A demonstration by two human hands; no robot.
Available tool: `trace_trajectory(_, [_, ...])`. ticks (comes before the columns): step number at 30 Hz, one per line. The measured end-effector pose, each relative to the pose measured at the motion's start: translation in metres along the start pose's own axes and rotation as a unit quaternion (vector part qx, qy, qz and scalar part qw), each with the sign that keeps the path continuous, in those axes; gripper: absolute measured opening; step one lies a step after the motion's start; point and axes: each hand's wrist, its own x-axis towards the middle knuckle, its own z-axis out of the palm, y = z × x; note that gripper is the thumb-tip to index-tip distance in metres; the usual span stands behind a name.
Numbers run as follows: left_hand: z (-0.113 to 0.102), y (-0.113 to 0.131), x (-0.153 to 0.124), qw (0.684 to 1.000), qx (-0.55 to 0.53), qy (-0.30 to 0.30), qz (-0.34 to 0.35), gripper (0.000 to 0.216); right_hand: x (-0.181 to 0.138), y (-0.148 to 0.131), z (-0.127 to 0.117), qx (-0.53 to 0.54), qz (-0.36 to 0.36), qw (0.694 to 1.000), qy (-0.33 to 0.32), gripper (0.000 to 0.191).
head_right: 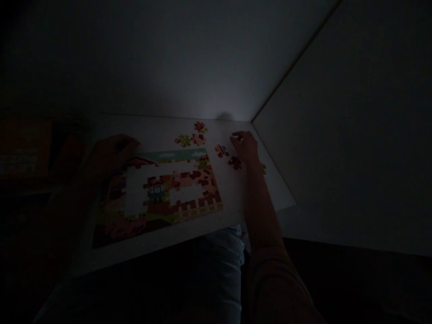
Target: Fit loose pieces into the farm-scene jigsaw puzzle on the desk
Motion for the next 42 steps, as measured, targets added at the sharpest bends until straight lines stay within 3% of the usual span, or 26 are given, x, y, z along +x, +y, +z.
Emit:
trace_trajectory(7, [0.003, -0.007, 0.003, 1.000, -0.008, 0.009, 0.008, 0.037, -0.007, -0.058, 0.040, -0.002, -0.094, 0.990, -0.105, 0.054])
trace_trajectory(13, [0.004, -0.009, 0.003, 1.000, -0.006, 0.004, 0.013, 0.040, -0.002, -0.065, 0.053, 0.017, -0.102, 0.989, -0.106, 0.049])
trace_trajectory(18, [0.004, -0.007, 0.001, 1.000, -0.016, 0.007, 0.022, 0.039, -0.003, -0.065, 0.050, 0.048, -0.093, 0.988, -0.110, 0.035])
trace_trajectory(22, [0.004, -0.008, 0.001, 1.000, -0.014, 0.009, 0.018, 0.038, -0.004, -0.066, 0.049, 0.154, -0.065, 0.977, -0.132, 0.032])
trace_trajectory(30, [0.005, -0.008, 0.001, 1.000, -0.011, 0.013, 0.016, 0.038, -0.001, -0.068, 0.043, 0.344, -0.043, 0.928, -0.140, 0.049])
trace_trajectory(33, [0.004, -0.005, 0.001, 1.000, -0.009, 0.013, 0.006, 0.038, -0.006, -0.074, 0.033, 0.349, -0.032, 0.920, -0.174, 0.048])
trace_trajectory(38, [0.005, -0.004, 0.001, 1.000, -0.009, 0.018, -0.001, 0.037, -0.016, -0.088, 0.023, 0.347, -0.083, 0.882, -0.308, 0.048])
trace_trajectory(42, [0.006, -0.005, 0.001, 1.000, -0.012, 0.022, 0.000, 0.036, -0.026, -0.096, 0.019, 0.264, -0.134, 0.901, -0.316, 0.045])
